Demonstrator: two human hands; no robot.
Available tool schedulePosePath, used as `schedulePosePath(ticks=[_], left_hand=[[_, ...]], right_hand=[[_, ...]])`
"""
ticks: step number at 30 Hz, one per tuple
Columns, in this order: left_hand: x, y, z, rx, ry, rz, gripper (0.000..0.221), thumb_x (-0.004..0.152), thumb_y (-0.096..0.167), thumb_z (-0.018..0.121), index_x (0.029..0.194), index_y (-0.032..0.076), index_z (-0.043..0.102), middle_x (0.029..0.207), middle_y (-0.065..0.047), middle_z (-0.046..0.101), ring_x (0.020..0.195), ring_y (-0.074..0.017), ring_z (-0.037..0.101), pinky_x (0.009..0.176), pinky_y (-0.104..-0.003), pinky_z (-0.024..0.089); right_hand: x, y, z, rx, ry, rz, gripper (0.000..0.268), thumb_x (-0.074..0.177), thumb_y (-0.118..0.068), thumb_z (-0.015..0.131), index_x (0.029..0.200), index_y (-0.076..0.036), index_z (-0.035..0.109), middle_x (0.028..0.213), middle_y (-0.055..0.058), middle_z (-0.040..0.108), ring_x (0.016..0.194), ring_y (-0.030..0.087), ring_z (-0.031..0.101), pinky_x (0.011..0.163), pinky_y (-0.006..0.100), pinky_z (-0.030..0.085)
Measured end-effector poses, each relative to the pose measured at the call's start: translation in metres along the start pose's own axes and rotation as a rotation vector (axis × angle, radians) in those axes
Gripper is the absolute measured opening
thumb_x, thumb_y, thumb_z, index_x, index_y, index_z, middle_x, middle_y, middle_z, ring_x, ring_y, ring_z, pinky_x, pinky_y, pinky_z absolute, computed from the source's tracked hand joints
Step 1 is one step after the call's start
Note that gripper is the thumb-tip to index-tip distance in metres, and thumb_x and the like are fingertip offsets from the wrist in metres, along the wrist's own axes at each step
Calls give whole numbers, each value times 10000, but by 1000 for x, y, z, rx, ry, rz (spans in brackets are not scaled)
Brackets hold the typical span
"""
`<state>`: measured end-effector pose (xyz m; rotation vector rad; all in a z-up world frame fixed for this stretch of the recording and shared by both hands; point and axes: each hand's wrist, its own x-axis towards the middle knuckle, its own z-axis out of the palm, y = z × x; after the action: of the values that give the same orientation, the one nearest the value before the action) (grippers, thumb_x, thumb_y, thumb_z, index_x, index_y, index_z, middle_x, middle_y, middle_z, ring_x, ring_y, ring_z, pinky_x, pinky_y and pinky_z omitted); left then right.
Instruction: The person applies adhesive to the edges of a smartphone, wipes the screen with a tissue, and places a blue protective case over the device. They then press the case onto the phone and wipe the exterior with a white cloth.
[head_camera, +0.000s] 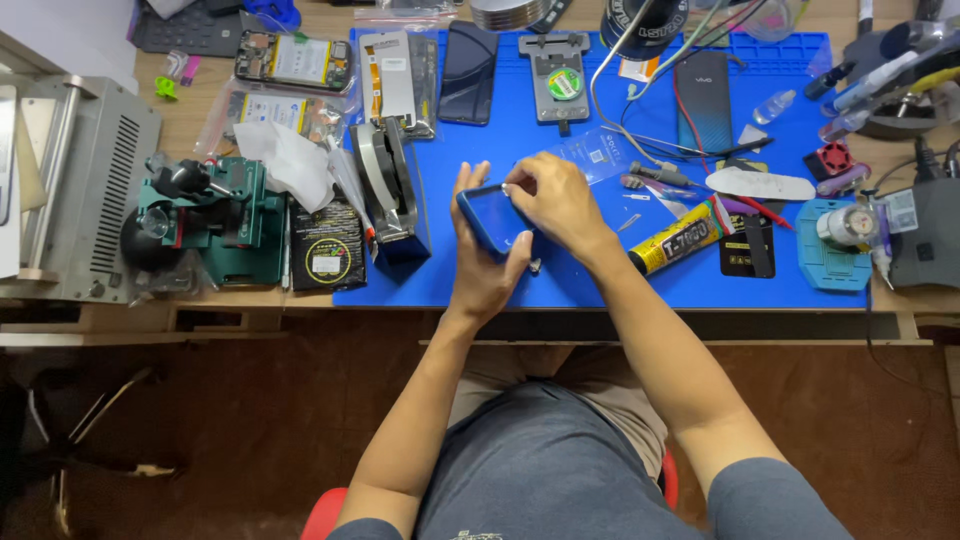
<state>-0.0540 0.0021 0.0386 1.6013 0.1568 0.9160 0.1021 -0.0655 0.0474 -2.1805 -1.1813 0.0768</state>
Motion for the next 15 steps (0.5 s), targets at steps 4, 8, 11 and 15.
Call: schedulePosePath(ticks=[4, 8, 11, 15], left_hand=[[-7, -20, 6, -13, 19, -19, 896, 886, -17, 739, 1589, -26, 184, 1463, -182, 491, 1477, -405, 464, 1240, -526, 371], [-14, -19, 0, 77, 15, -56, 826, 899, 89, 752, 1560, 0, 264, 1408, -144, 532, 1416, -380, 524, 1202, -503, 427], [-8, -15, -1, 144, -3, -56, 775, 909, 179, 763, 1535, 21, 333, 1360, -112, 567, 1364, -359, 575, 1169, -484, 476], [-10, -15, 11, 124, 69, -3, 793, 863, 26, 750, 1499, 41, 278, 1351, -153, 491, 1377, -391, 537, 1174, -522, 417]], right_hand=[[11, -10, -11, 34, -104, 132, 78, 848, -223, 817, 884, -162, 785, 774, 54, 726, 839, 309, 749, 778, 449, 592], [28, -5, -2, 0, -259, 272, 162, 819, -329, 789, 800, -168, 785, 739, 74, 749, 862, 355, 753, 782, 483, 585], [36, 2, 2, -88, -321, 267, 201, 797, -349, 787, 737, -157, 797, 737, 149, 758, 878, 429, 757, 781, 528, 593], [47, 11, 8, -162, -398, 200, 252, 788, -349, 824, 712, -111, 788, 715, 210, 744, 854, 459, 766, 775, 538, 602]])
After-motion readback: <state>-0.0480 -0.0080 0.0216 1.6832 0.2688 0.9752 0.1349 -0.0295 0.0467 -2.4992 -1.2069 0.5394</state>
